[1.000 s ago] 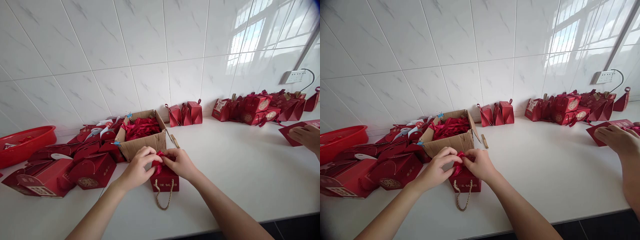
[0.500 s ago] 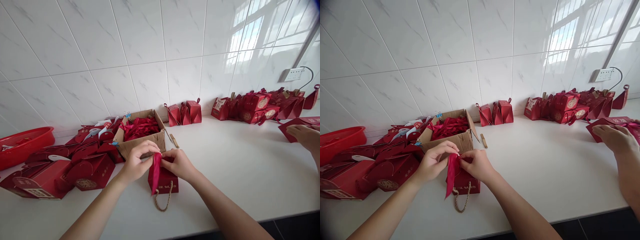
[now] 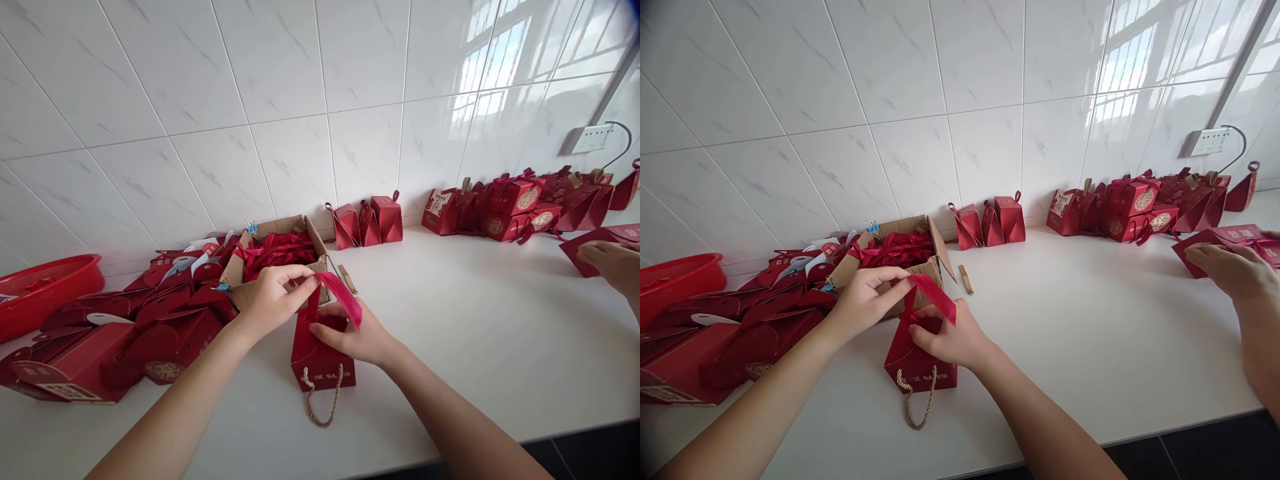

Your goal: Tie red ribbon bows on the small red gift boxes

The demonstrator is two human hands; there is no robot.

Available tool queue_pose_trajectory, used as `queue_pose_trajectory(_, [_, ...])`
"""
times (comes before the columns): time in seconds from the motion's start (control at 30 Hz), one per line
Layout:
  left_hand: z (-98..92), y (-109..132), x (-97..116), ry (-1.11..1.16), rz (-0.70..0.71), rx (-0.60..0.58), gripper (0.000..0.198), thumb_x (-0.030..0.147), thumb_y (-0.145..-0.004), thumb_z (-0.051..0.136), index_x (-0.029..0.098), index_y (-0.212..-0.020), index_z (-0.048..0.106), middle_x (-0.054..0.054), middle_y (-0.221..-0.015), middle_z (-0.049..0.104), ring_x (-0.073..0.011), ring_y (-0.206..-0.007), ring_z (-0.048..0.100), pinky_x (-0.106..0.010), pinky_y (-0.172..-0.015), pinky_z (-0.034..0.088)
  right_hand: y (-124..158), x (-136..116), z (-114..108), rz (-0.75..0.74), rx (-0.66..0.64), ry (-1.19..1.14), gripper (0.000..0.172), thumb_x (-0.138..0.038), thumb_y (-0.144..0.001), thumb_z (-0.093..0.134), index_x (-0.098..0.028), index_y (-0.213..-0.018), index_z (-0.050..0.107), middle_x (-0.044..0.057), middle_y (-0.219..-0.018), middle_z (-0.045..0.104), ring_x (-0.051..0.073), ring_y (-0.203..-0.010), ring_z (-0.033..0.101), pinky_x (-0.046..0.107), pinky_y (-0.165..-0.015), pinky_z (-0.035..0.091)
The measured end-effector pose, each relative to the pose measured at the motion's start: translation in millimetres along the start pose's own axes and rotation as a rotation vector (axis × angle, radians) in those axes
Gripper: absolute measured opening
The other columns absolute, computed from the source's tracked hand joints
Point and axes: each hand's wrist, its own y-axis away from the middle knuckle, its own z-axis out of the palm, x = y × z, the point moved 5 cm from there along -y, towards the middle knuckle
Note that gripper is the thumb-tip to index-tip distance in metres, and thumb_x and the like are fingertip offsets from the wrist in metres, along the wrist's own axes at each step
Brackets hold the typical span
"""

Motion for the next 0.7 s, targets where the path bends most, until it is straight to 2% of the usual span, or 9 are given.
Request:
queue_pose_trajectory(0.13, [3.5, -2, 5, -0.026, 0.005, 0.007, 0.025, 0.033, -0.085, 0.053, 0.016, -0.074, 0.067, -0.002, -0.073, 0.069, -0.0190, -0.076, 0.063, -0.025, -0.070, 0.047, -1, -2, -1, -0.002, 0.028, 0.063, 0.027, -0.034, -0.082, 0.061, -0.021, -0.058, 0.059, -0.002, -0.053, 0.052, 0.013, -0.052, 0.046, 0.028, -0.053, 0.039])
queue_pose_trajectory(0.3, [15.3, -10, 11, -0.001, -0.035, -0.048, 0.026, 0.037, -0.084, 0.054, 0.016, -0.075, 0.068, -0.003, -0.074, 0.069, -0.0174, -0.070, 0.060, -0.025, -0.061, 0.045, -4, 8, 2, 0.050, 0.035, -0.014, 0.033, -0.036, -0.087, 0.054, -0.020, -0.061, 0.065, 0.003, -0.064, 0.065, 0.016, -0.061, 0.058, 0.028, -0.059, 0.045])
queue_pose_trajectory(0.4, [18.1, -4, -1, 0.140, -0.141, -0.097, 0.027, 0.041, -0.083, 0.055, 0.017, -0.086, 0.067, -0.004, -0.085, 0.068, -0.0193, -0.080, 0.061, -0.026, -0.070, 0.047, -3, 10, 0, 0.075, 0.040, -0.001, 0.033, -0.036, -0.088, 0.054, -0.019, -0.063, 0.068, 0.003, -0.068, 0.068, 0.015, -0.064, 0.060, 0.027, -0.060, 0.045])
queue_pose_trajectory(0.5, [18.3, 11, -17, 0.264, -0.212, -0.072, 0.027, 0.039, -0.085, 0.050, 0.017, -0.090, 0.064, -0.004, -0.089, 0.067, -0.0205, -0.087, 0.061, -0.028, -0.076, 0.048, -3, 8, -1, 0.065, 0.037, -0.011, 0.035, -0.036, -0.089, 0.053, -0.019, -0.064, 0.070, 0.003, -0.070, 0.069, 0.014, -0.066, 0.060, 0.025, -0.063, 0.045])
queue_pose_trajectory(0.7, [21.4, 35, -33, 0.173, -0.189, 0.032, 0.022, 0.039, -0.079, 0.063, 0.018, -0.084, 0.066, -0.005, -0.087, 0.069, -0.0207, -0.086, 0.062, -0.029, -0.080, 0.048, -3, 12, -1, 0.144, -0.028, -0.102, 0.048, -0.045, -0.093, 0.042, -0.016, -0.065, 0.068, 0.004, -0.072, 0.070, 0.013, -0.065, 0.059, 0.023, -0.058, 0.044])
